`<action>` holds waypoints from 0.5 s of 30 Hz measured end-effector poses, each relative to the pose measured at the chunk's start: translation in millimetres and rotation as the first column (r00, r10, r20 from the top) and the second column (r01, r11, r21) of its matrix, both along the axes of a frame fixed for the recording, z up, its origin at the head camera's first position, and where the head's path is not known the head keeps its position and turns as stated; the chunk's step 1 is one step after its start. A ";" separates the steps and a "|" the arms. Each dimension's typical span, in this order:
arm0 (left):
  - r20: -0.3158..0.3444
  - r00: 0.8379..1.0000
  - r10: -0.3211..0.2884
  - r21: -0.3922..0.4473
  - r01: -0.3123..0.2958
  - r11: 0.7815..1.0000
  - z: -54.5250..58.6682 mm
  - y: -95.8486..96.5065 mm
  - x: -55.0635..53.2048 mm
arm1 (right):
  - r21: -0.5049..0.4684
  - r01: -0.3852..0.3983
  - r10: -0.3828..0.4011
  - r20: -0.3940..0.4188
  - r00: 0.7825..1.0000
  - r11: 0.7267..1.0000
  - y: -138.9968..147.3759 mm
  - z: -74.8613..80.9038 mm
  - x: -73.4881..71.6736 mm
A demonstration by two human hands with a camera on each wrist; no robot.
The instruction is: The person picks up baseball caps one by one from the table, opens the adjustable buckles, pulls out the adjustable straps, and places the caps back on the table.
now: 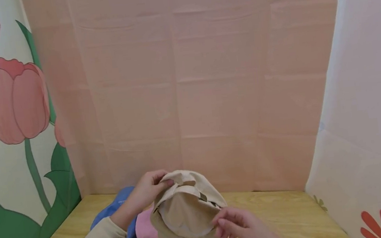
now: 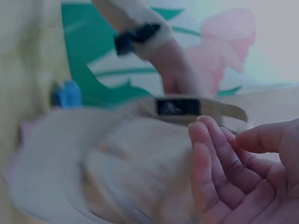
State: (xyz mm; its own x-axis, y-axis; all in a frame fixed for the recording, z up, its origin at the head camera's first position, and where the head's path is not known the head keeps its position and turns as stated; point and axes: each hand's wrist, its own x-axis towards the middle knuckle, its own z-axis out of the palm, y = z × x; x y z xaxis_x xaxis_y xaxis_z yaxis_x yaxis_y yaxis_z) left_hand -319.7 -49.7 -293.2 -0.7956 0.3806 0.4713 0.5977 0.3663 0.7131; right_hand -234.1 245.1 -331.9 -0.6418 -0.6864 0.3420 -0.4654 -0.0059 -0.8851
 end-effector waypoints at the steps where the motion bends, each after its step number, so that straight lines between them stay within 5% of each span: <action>1: 0.002 1.000 0.000 -0.001 0.000 1.000 0.3 -0.4 0.3 | -0.026 -0.067 0.069 0.103 0.992 0.997 -3.7 -4.3 0.2; 3: 0.008 1.000 0.001 -0.001 -0.001 1.000 0.3 -1.0 0.5 | -0.093 -0.149 0.169 0.272 0.947 0.984 -10.0 -12.8 -0.6; 6: 0.016 1.000 0.006 0.003 -0.006 1.000 0.2 -0.9 0.3 | -0.172 -0.167 0.224 0.407 0.885 0.971 -17.2 -21.3 -2.4; 11: 0.013 1.000 0.006 0.011 -0.006 1.000 -1.5 -0.1 -2.4 | -0.352 -0.164 0.326 0.474 0.818 0.922 -22.8 -30.5 -7.6; 15: 0.000 1.000 0.012 0.004 -0.012 1.000 -2.3 -0.4 -2.9 | -0.528 -0.190 0.474 0.477 0.740 0.828 -25.1 -37.3 -13.5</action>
State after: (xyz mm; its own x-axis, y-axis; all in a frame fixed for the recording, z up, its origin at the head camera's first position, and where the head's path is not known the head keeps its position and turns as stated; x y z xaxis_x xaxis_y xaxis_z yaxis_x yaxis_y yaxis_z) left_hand -322.6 -50.1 -295.6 -0.8002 0.3693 0.4725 0.5931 0.3704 0.7149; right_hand -247.6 220.0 -369.2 -0.5654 -0.7698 0.2962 0.2281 -0.4911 -0.8407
